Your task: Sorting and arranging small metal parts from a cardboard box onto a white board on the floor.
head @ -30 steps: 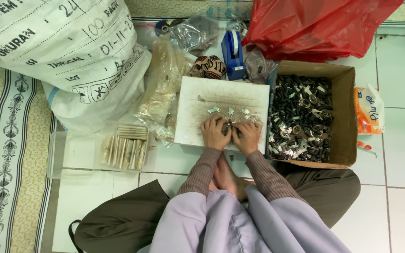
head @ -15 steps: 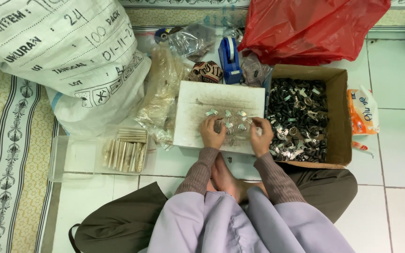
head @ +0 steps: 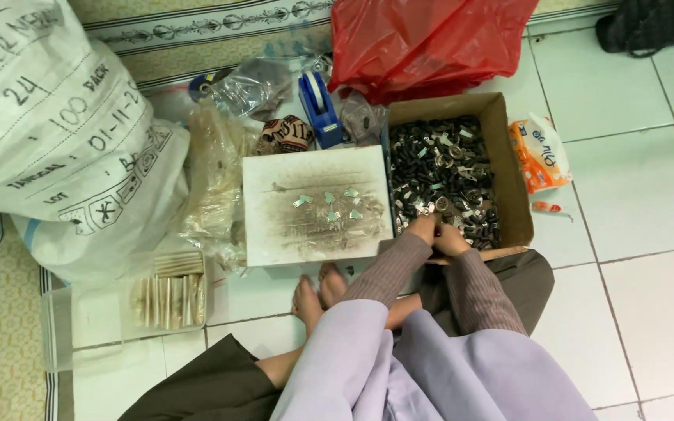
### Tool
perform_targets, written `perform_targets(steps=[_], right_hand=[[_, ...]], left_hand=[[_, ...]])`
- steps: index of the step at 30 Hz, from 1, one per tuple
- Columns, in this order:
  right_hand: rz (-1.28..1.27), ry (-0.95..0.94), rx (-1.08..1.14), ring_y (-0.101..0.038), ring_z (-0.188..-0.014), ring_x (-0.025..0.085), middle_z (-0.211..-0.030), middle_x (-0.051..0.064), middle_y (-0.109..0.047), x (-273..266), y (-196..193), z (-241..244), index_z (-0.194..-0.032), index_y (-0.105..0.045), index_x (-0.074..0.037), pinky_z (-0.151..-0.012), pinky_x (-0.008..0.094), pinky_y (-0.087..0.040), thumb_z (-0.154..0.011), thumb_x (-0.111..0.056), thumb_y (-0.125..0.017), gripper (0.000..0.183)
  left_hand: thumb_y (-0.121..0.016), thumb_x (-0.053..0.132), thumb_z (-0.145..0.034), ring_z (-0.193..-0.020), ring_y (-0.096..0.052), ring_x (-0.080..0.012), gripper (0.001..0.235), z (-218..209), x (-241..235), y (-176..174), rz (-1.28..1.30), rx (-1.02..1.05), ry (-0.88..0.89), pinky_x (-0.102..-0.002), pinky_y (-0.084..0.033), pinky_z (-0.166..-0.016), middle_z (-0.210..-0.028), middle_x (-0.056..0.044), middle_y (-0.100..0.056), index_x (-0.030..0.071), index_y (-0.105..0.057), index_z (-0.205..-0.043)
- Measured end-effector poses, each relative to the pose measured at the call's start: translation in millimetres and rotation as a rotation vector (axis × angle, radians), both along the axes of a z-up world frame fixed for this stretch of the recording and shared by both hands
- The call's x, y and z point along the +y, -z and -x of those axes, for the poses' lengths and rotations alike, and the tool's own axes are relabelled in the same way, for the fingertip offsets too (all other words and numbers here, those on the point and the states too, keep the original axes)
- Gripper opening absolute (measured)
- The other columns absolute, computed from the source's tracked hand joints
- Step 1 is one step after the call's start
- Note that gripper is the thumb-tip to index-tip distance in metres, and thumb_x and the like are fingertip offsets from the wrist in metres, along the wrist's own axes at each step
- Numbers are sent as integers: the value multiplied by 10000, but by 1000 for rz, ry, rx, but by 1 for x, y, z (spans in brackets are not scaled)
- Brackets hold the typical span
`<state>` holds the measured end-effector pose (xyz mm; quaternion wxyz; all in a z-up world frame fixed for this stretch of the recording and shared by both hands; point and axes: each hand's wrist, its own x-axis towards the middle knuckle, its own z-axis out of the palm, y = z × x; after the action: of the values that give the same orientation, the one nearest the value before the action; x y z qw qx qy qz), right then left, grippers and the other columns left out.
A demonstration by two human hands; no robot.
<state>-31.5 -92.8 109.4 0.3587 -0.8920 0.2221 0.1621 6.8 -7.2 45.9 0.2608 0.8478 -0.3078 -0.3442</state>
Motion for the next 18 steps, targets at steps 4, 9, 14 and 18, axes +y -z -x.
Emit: perform_targets(steps=[4, 9, 14, 18], right_hand=[[43, -104, 163, -649, -1183, 494, -1242, 332, -683, 1, 36, 6, -1315, -646, 72, -1009, 592, -538, -856, -212, -698, 542], [126, -257, 278, -618, -1219, 518, -1279, 370, -636, 10, 21, 7, -1402, -533, 76, -1043, 601, -512, -858, -213, -682, 634], [111, -251, 286, -632, -1195, 514, -1243, 366, -653, 3, 37, 7, -1360, -571, 82, -1019, 592, -525, -857, -202, -675, 588], [99, -249, 290, -650, -1164, 507, -1198, 360, -675, -2, 51, 7, -1307, -618, 90, -988, 581, -542, -856, -186, -665, 531]], left_hand=[[-610, -22, -885, -1121, -643, -441, 362, 0, 23, -7, -87, -182, -36, -544, -543, -912, -1200, -289, -604, -12, -584, -1246], [-733, 40, -855, -1137, -609, -416, 367, 6, 38, -64, -190, -197, -17, -513, -504, -904, -1201, -280, -620, 22, -589, -1192], [-699, 24, -860, -1057, -645, -388, 283, 13, 28, -26, -198, -250, -61, -514, -512, -853, -1102, -243, -660, 43, -603, -1126], [-668, 19, -867, -1047, -659, -397, 321, 7, 26, -20, -176, -196, -83, -520, -524, -851, -1091, -243, -673, 38, -580, -1175]])
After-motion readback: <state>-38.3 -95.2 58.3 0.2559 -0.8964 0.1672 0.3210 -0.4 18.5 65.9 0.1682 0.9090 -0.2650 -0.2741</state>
